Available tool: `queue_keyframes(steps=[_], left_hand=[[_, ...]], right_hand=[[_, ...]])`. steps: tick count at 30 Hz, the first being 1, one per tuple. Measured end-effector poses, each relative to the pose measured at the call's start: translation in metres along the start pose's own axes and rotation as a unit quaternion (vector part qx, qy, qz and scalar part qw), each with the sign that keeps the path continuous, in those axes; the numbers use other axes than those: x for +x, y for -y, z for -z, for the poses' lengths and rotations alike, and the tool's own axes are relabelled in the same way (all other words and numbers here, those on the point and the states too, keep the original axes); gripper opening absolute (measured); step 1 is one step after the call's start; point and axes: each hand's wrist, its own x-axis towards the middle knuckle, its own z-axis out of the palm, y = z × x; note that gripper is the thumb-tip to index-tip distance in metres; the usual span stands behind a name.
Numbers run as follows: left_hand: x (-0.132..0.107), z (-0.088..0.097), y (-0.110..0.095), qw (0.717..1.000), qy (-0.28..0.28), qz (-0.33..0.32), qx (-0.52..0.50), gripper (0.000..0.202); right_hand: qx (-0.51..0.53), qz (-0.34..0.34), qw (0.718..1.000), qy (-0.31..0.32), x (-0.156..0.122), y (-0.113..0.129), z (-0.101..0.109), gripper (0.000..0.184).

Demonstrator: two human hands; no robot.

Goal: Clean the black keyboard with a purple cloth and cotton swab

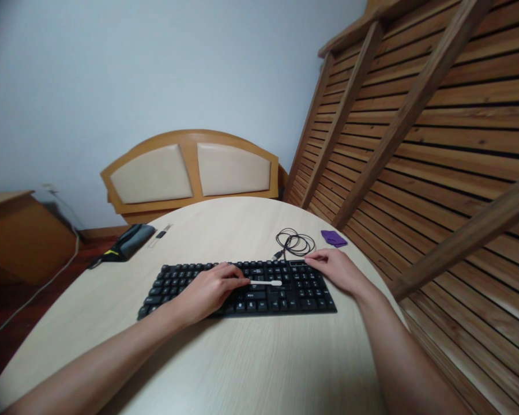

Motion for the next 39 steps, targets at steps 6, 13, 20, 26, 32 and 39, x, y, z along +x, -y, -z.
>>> queue_keyframes(steps=[6,13,20,26,32,39], left_hand=[[0.009,-0.004,-0.009,1.0,-0.001,-0.003,0.02,0.044],[0.014,-0.011,-0.011,1.0,-0.019,0.001,0.012,0.048],[0.017,-0.013,-0.015,1.0,-0.023,-0.001,0.0,0.048],[0.026,-0.014,-0.024,1.0,-0.009,0.0,0.004,0.044],[0.04,-0.018,-0.033,1.0,-0.001,-0.009,0.015,0.039],[0.054,-0.024,-0.043,1.0,0.003,-0.015,0.021,0.037]], right_hand=[[0.022,0.014,1.0,0.017,0.002,0.0,-0.003,0.04],[0.039,0.02,0.999,0.025,0.003,-0.002,-0.001,0.049],[0.046,0.019,0.998,0.025,0.003,-0.005,-0.002,0.048],[0.035,0.022,0.999,0.021,0.003,-0.002,-0.002,0.046],[0.04,0.026,0.999,0.026,0.002,-0.002,-0.002,0.044],[0.042,0.022,0.999,0.027,0.003,-0.002,-0.002,0.045]])
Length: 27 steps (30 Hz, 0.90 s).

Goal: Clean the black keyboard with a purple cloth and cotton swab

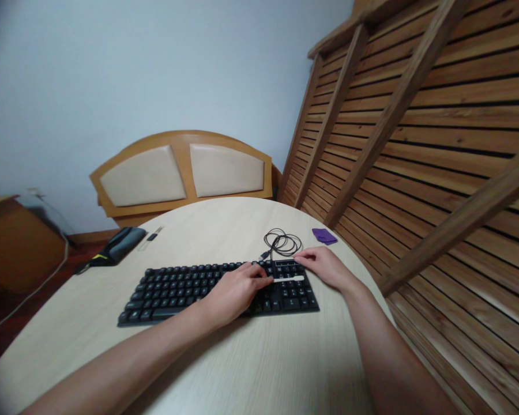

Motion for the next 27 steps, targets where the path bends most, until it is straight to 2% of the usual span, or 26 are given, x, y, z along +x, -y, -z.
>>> queue_keyframes(steps=[7,13,27], left_hand=[[-0.002,0.001,-0.004,1.0,0.024,0.001,0.002,0.039],[-0.005,0.005,-0.003,0.999,0.01,-0.029,-0.02,0.043],[0.004,0.004,-0.031,0.998,0.047,-0.02,0.031,0.029]], right_hand=[[0.004,0.002,1.0,0.004,0.0,-0.001,0.0,0.043],[0.001,0.002,1.0,0.007,-0.001,0.001,0.001,0.039],[0.004,0.008,1.0,0.002,0.002,-0.008,-0.001,0.044]])
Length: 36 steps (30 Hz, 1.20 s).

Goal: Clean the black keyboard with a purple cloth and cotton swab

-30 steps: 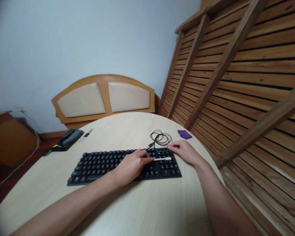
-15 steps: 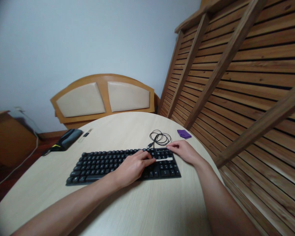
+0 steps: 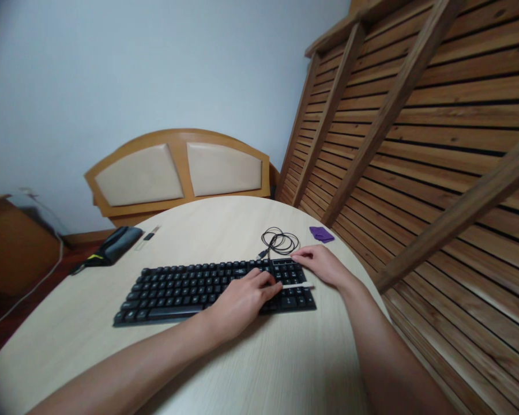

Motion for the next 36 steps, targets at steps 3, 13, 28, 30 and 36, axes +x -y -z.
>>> queue_keyframes(steps=[3,13,28,30,36], left_hand=[[0.005,0.002,-0.003,1.0,0.009,-0.008,0.022,0.026],[-0.012,0.002,0.01,1.0,0.005,0.002,0.015,0.032],[-0.038,0.013,0.026,0.999,0.014,0.025,0.014,0.039],[-0.041,0.014,0.027,0.999,0.015,0.027,0.01,0.041],[-0.048,0.013,0.032,1.0,0.002,0.03,0.005,0.041]], right_hand=[[0.002,0.001,1.0,0.001,0.0,-0.001,0.0,0.046],[0.0,-0.005,1.0,0.003,0.0,0.0,0.001,0.048],[0.003,-0.015,1.0,0.004,-0.001,0.004,0.001,0.05],[0.004,-0.016,1.0,0.003,-0.001,0.005,0.001,0.05],[0.004,-0.021,1.0,0.002,-0.001,0.006,0.001,0.049]])
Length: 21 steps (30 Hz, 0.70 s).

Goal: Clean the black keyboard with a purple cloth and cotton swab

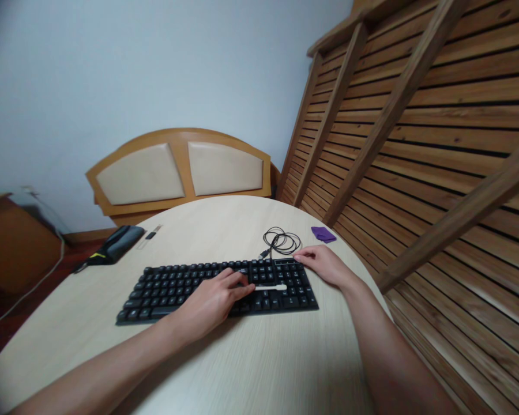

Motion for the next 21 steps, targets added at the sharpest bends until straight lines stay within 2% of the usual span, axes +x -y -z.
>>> queue_keyframes(steps=[13,21], left_hand=[[-0.02,0.004,0.014,1.0,-0.016,0.01,-0.01,0.051],[-0.041,0.01,0.028,0.999,-0.023,0.019,-0.019,0.053]], right_hand=[[-0.006,0.0,1.0,0.001,-0.001,0.001,0.0,0.047],[-0.005,0.0,1.0,0.004,-0.001,0.001,-0.001,0.043]])
